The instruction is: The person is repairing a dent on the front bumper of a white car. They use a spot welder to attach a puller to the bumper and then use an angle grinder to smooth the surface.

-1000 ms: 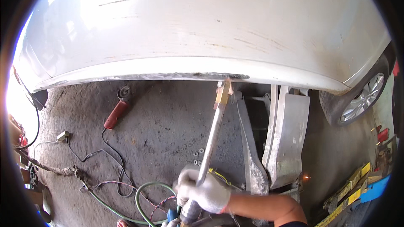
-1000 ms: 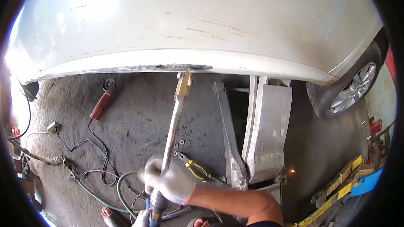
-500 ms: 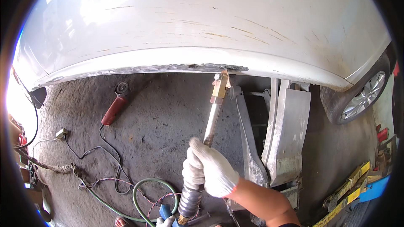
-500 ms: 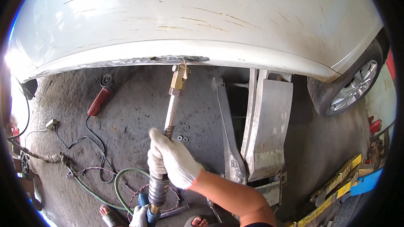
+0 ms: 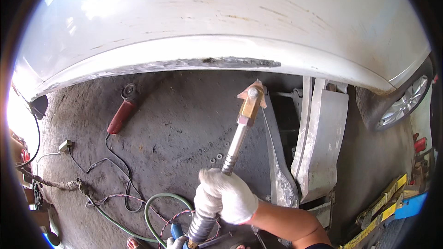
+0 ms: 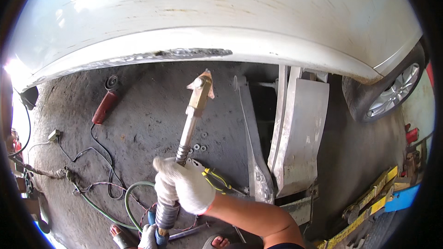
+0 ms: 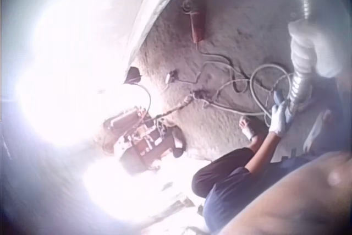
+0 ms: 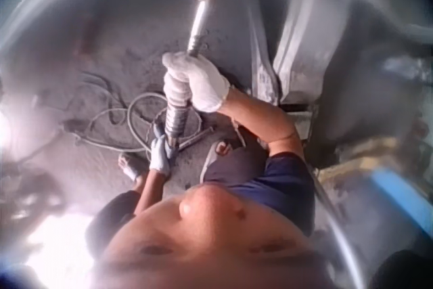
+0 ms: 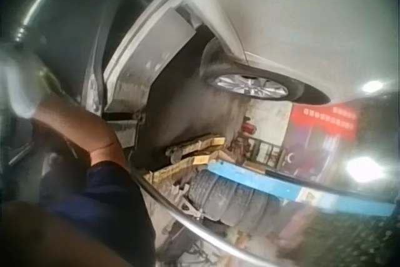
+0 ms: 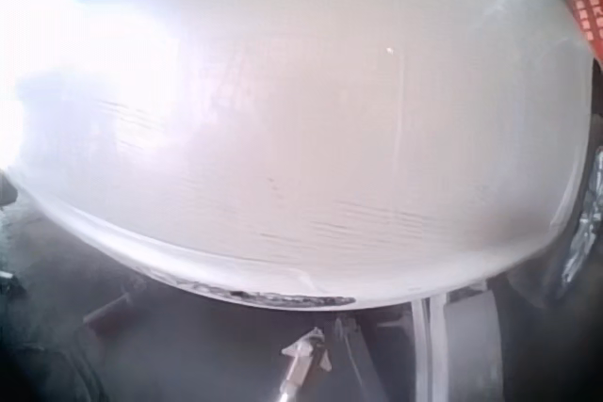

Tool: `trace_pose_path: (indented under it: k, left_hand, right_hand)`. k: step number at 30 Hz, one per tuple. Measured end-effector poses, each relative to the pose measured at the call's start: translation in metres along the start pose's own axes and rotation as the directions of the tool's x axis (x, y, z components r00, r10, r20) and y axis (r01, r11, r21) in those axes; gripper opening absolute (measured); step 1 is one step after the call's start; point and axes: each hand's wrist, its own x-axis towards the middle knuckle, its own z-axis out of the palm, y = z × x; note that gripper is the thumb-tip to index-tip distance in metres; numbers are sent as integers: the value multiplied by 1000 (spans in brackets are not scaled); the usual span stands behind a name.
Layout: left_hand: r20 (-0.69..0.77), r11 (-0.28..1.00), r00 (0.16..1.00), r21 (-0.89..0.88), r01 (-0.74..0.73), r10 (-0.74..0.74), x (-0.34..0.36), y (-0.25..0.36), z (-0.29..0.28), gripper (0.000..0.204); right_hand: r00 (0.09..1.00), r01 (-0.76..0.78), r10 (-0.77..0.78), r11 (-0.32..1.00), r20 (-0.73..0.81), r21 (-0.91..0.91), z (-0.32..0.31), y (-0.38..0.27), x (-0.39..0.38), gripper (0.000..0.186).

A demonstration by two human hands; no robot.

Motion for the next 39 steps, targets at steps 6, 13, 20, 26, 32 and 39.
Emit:
trace_pose_path:
  k: [6,13,20,26,32,39]
  left_hand:
    - [11,999,1000,-42,7,-7,8,-8,3,41]
    - [19,1000,1000,12,6,-7,5,-1,3,34]
    - [-12,997,998,46,-55,56,-3,11,12,29]
    - [20,999,1000,33,11,-11,-3,12,8,30]
    - [13,999,999,29,-32,32,-10,17,11,33]
    - [15,998,999,57,-31,30,-11,20,12,32]
  right_hand:
    - [997,55,-62,989,-53,-138,-8,3,-10,38]
    - [1000,22,-21,996,15,-86,-8,-4,1,31]
    - [999,-3,7,993,32,-119,-3,-5,12,29]
    - [996,1,9,994,85,-113,0,-10,13,28]
    - [994,20,-8,994,106,-108,0,-11,14,31]
    - [995,19,-9,995,96,-101,1,-10,14,33]
